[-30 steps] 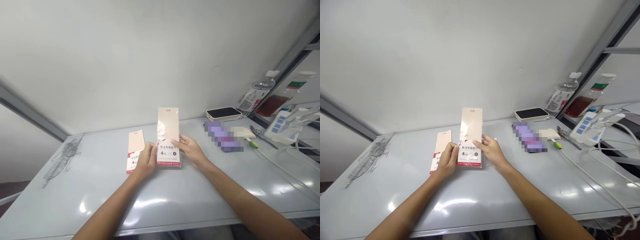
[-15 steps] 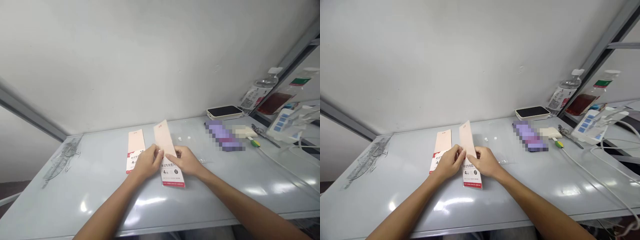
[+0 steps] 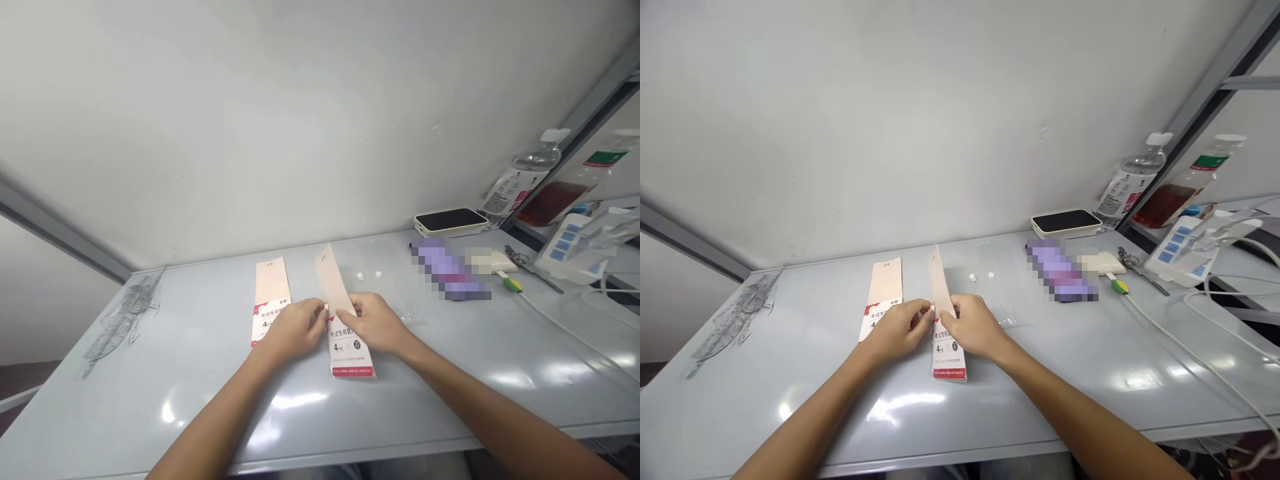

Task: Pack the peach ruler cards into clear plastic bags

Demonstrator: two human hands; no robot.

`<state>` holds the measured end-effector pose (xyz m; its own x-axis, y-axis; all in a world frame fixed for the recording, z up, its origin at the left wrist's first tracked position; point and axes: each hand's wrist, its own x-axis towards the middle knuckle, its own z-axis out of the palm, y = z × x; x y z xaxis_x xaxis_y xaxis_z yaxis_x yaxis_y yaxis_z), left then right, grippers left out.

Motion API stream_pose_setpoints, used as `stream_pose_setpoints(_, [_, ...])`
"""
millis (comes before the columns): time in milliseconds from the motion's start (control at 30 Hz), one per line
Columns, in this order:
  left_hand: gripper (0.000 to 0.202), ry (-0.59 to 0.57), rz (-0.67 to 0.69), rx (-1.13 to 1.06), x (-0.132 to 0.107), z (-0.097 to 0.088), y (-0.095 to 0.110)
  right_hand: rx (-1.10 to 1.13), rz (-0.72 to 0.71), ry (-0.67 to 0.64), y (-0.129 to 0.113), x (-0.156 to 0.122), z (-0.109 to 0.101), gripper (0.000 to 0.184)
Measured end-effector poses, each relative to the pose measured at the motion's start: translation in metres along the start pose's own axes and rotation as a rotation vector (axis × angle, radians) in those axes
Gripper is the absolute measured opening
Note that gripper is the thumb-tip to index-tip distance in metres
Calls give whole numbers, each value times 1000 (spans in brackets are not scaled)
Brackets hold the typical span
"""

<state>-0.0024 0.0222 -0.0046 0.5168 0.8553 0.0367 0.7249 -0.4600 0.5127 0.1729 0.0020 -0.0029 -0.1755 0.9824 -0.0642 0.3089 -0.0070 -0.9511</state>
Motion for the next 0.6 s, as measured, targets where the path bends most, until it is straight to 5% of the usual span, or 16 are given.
stream_pose_setpoints(600, [34,-67,48,-51,1,3,-7,-86,35,-122,2,0,3,16])
